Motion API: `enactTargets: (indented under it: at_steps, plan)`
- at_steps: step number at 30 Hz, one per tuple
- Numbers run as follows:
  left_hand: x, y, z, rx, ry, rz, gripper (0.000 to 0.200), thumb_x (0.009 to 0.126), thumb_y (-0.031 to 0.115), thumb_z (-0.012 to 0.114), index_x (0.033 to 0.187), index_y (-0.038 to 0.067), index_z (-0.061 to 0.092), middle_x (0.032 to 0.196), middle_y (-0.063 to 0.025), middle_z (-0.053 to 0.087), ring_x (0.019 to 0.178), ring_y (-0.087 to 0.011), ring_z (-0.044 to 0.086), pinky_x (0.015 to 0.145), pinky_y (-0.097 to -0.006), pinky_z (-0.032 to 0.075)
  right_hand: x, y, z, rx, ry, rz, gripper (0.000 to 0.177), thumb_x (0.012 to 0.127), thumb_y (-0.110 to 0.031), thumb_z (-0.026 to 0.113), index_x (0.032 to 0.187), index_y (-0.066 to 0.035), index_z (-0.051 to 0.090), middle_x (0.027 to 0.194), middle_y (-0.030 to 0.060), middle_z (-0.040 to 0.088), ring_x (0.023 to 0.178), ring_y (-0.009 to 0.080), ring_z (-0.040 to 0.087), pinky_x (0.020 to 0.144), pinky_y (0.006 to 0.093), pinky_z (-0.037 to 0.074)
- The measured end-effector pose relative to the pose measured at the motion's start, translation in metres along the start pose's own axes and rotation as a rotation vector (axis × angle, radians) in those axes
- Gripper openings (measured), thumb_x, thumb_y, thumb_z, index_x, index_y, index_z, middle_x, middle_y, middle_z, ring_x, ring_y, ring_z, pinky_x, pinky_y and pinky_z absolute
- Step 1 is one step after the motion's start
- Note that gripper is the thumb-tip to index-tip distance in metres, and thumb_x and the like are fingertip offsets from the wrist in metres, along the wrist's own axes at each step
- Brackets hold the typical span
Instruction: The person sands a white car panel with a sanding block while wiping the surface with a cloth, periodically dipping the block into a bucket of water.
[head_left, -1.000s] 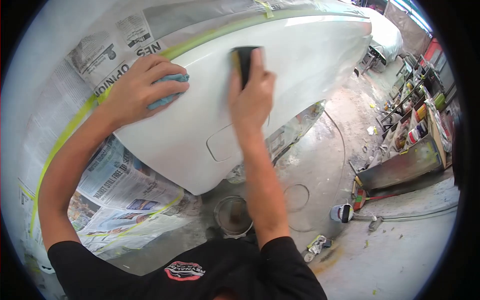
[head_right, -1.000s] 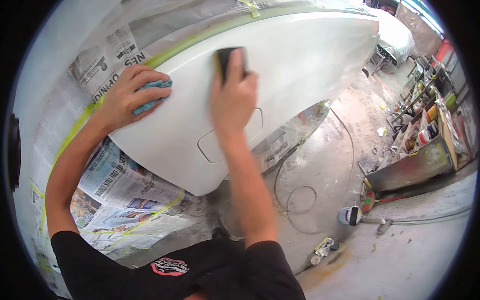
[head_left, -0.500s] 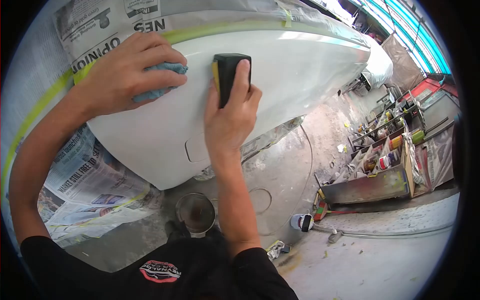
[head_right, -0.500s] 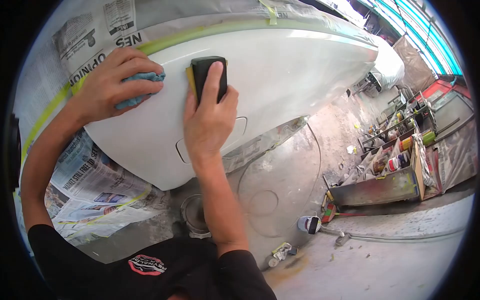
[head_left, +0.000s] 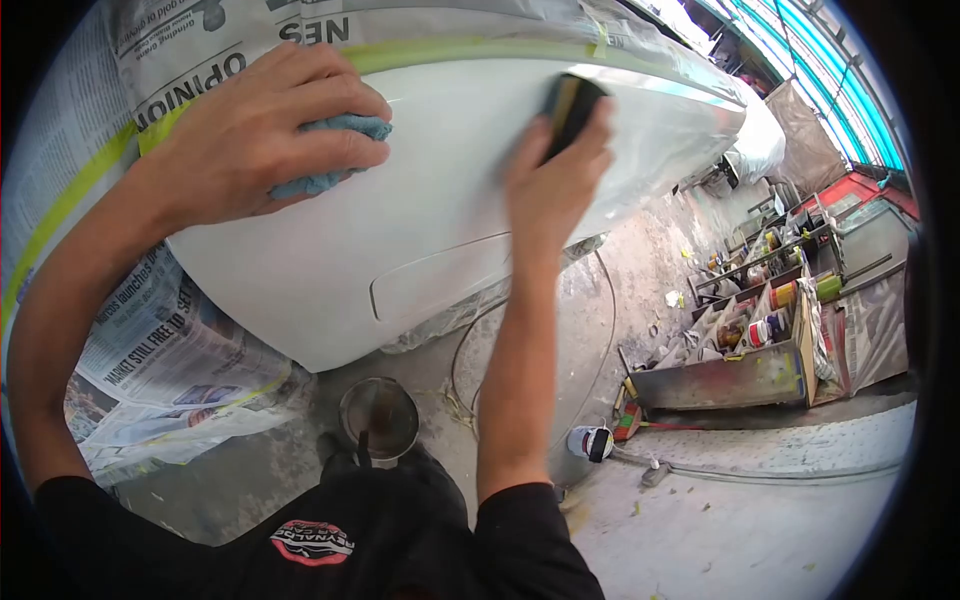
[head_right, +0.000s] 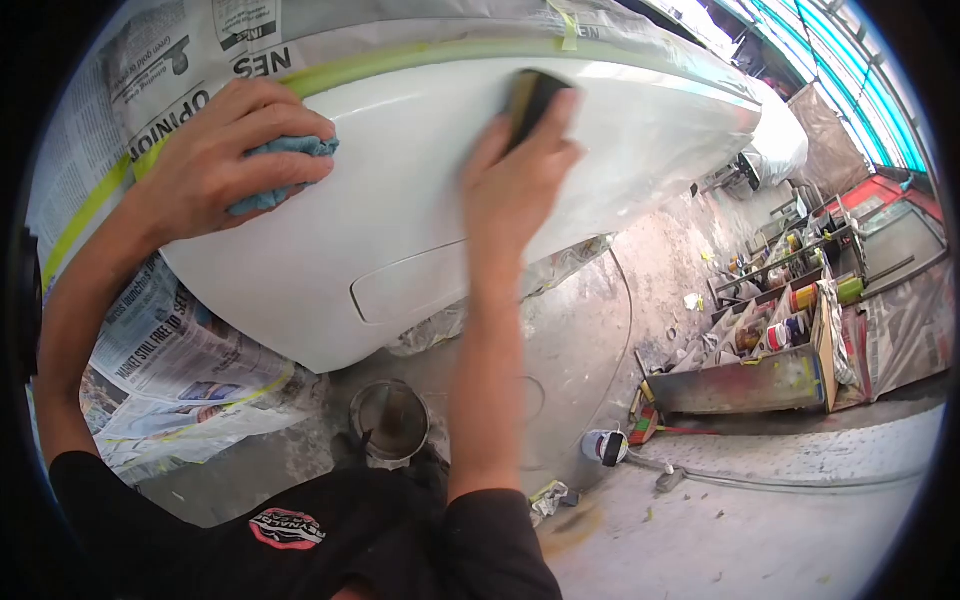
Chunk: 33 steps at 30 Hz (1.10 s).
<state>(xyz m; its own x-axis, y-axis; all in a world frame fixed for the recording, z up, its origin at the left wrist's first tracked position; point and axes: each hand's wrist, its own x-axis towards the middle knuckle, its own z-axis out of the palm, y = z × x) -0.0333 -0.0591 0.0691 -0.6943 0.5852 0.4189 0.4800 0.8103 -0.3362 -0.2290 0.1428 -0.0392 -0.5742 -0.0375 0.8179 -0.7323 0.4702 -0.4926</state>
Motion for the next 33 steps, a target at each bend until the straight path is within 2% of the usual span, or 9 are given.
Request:
enactTargets:
  at_steps: [4,7,10,13,16,19,22,27,33]
  plan:
    - [0.000,0.000,0.000,-0.036,0.017,-0.007,0.045,0.069,0.008,0.084,0.112,0.012,0.072,0.125,-0.0065,0.067,0.118,-0.0316,0.059,0.095,-0.0434,0.050,0.050,0.035,-0.008,-0.046,-0.036,0.261,0.071,0.098,-0.029,0.062,0.155,0.001,0.031,0.117,0.0409,0.057,0.094,0.0530,0.065,0.088,0.0531,0.054]
    - [-0.002,0.001,0.001,-0.030,0.017,-0.012,0.046,0.069,0.008,0.084,0.113,0.012,0.072,0.125,-0.0062,0.067,0.119,-0.0314,0.059,0.095,-0.0438,0.050,0.041,0.038,-0.011,0.044,-0.047,0.193,0.074,0.096,-0.029,0.065,0.154,0.003,0.032,0.124,0.0382,0.058,0.104,0.0517,0.063,0.094,0.0526,0.053]
    - [-0.002,0.000,0.003,-0.025,0.029,-0.013,0.044,0.070,0.008,0.084,0.112,0.012,0.072,0.125,-0.0058,0.067,0.119,-0.0314,0.059,0.095,-0.0438,0.050,0.034,0.049,0.003,0.153,0.100,0.103,0.074,0.095,-0.026,0.067,0.153,0.005,0.033,0.128,0.0355,0.059,0.113,0.0477,0.061,0.096,0.0520,0.052]
    - [-0.003,0.000,0.003,-0.031,0.026,-0.025,0.043,0.070,0.009,0.084,0.111,0.012,0.072,0.125,-0.0056,0.067,0.120,-0.0314,0.059,0.096,-0.0440,0.050,0.022,0.031,0.002,0.214,0.090,0.198,0.067,0.095,-0.025,0.069,0.147,0.007,0.042,0.121,0.0331,0.065,0.107,0.0440,0.068,0.097,0.0460,0.052]
    - [-0.002,0.000,0.003,-0.020,0.028,-0.017,0.042,0.071,0.010,0.084,0.112,0.012,0.072,0.125,-0.0058,0.067,0.120,-0.0317,0.059,0.096,-0.0442,0.050,0.012,0.017,0.001,0.047,0.126,0.079,0.063,0.098,-0.021,0.066,0.148,0.007,0.042,0.119,0.0338,0.061,0.106,0.0461,0.064,0.091,0.0493,0.053]
    - [-0.002,0.000,0.004,-0.002,0.025,-0.013,0.043,0.070,0.010,0.084,0.112,0.012,0.072,0.125,-0.0058,0.067,0.120,-0.0318,0.059,0.096,-0.0440,0.050,-0.009,-0.013,-0.010,0.121,0.024,0.092,0.059,0.098,-0.018,0.066,0.148,0.007,0.047,0.110,0.0305,0.061,0.098,0.0447,0.066,0.085,0.0478,0.055]
    - [0.000,0.000,0.002,0.017,0.024,-0.007,0.045,0.069,0.010,0.084,0.112,0.012,0.072,0.125,-0.0059,0.067,0.119,-0.0323,0.059,0.095,-0.0437,0.050,-0.044,-0.024,-0.002,0.060,0.064,-0.168,0.062,0.098,-0.018,0.068,0.152,0.003,0.046,0.103,0.0293,0.060,0.086,0.0438,0.066,0.078,0.0478,0.056]
    - [-0.001,0.000,0.003,-0.026,0.016,-0.005,0.044,0.068,0.011,0.084,0.110,0.011,0.072,0.125,-0.0064,0.067,0.119,-0.0330,0.059,0.095,-0.0440,0.051,0.015,0.002,-0.001,-0.016,0.065,0.041,0.059,0.102,-0.024,0.062,0.153,0.001,0.043,0.101,0.0314,0.059,0.085,0.0483,0.066,0.074,0.0500,0.056]
    - [0.000,0.000,0.001,-0.033,0.024,-0.011,0.044,0.067,0.010,0.084,0.109,0.011,0.072,0.125,-0.0067,0.067,0.118,-0.0330,0.059,0.095,-0.0441,0.051,-0.050,-0.028,-0.001,0.029,0.097,-0.124,0.060,0.099,-0.021,0.067,0.150,0.003,0.048,0.101,0.0297,0.063,0.090,0.0445,0.067,0.074,0.0489,0.055]
